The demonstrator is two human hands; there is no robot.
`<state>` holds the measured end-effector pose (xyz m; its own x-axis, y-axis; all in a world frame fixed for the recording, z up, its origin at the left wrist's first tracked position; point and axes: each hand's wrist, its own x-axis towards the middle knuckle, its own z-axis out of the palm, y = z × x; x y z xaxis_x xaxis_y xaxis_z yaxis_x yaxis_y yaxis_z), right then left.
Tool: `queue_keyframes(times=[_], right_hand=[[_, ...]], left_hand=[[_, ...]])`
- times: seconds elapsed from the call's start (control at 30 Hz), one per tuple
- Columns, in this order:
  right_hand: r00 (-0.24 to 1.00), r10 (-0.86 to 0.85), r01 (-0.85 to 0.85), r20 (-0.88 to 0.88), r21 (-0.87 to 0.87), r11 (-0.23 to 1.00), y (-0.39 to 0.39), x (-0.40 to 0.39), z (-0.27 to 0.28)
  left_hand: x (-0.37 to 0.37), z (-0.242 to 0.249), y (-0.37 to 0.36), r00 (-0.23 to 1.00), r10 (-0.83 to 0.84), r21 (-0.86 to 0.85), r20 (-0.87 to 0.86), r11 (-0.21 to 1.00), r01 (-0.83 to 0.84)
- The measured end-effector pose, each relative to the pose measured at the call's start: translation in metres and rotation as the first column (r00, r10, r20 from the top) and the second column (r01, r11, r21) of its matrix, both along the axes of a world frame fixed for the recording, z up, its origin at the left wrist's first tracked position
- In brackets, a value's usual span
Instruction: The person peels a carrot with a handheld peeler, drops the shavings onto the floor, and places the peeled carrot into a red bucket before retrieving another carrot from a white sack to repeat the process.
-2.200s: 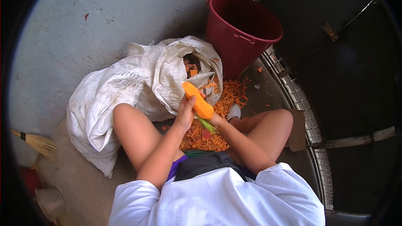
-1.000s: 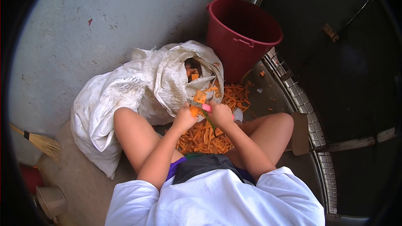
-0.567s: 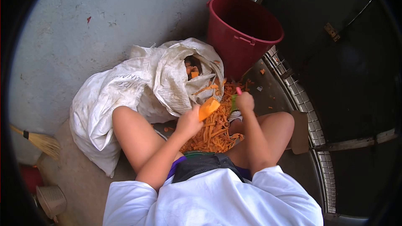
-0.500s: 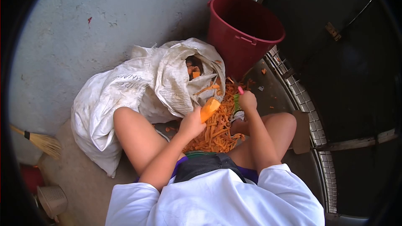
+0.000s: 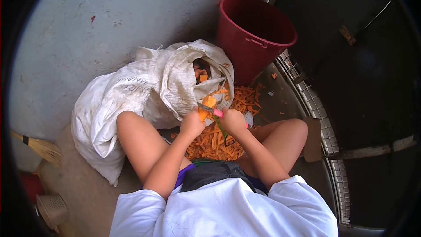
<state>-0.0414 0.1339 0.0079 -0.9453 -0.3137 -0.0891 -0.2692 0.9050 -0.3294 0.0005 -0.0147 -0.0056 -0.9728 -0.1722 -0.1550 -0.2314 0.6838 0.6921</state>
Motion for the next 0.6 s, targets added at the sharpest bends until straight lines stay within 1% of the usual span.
queue_keyframes(times=[0.03, 0.13, 0.2, 0.27, 0.33, 0.37, 0.43, 0.5, 0.57, 0.6], right_hand=[[1.000, 0.003, -0.003, -0.002, 0.001, 1.000, -0.001, 0.001, 0.000], [0.999, -0.042, 0.042, -0.029, 0.013, 0.999, 0.003, -0.004, 0.000], [0.961, -0.269, 0.273, 0.070, -0.057, 0.960, 0.023, -0.031, -0.014], [0.845, -0.497, 0.491, 0.195, 0.080, 0.867, 0.055, -0.060, -0.035], [0.871, -0.458, 0.445, 0.178, 0.109, 0.889, 0.057, -0.060, -0.038], [0.883, -0.436, 0.420, 0.171, 0.126, 0.899, 0.057, -0.057, -0.040], [0.932, -0.323, 0.326, 0.165, 0.005, 0.945, 0.041, -0.044, -0.022], [0.969, -0.194, 0.211, 0.153, -0.101, 0.972, 0.028, -0.030, -0.016], [0.979, -0.089, 0.117, 0.184, -0.145, 0.982, 0.022, -0.021, -0.007], [0.980, -0.039, 0.073, 0.196, -0.169, 0.983, 0.018, -0.015, 0.001]], left_hand=[[0.001, 0.001, 0.000, 1.000, 0.000, -0.011, 0.020, 1.000, 0.000], [0.006, 0.007, 0.002, 0.996, -0.082, -0.045, -0.037, 0.996, 0.081], [0.009, 0.011, 0.006, 0.994, -0.107, -0.053, -0.032, 0.993, 0.105], [0.013, 0.012, 0.013, 0.992, -0.127, -0.039, -0.022, 0.991, 0.126], [0.015, 0.012, 0.016, 0.990, -0.138, -0.011, -0.009, 0.990, 0.138], [0.013, 0.006, 0.014, 0.993, -0.118, -0.039, -0.019, 0.992, 0.117], [0.009, 0.009, 0.007, 0.994, -0.099, -0.039, 0.048, 0.994, 0.101], [0.003, 0.006, 0.002, 0.992, -0.077, -0.017, 0.104, 0.997, 0.079], [0.001, -0.013, -0.002, 0.994, -0.074, 0.110, -0.075, 0.991, 0.082], [0.000, -0.012, -0.003, 0.984, -0.067, 0.171, -0.166, 0.981, 0.096]])
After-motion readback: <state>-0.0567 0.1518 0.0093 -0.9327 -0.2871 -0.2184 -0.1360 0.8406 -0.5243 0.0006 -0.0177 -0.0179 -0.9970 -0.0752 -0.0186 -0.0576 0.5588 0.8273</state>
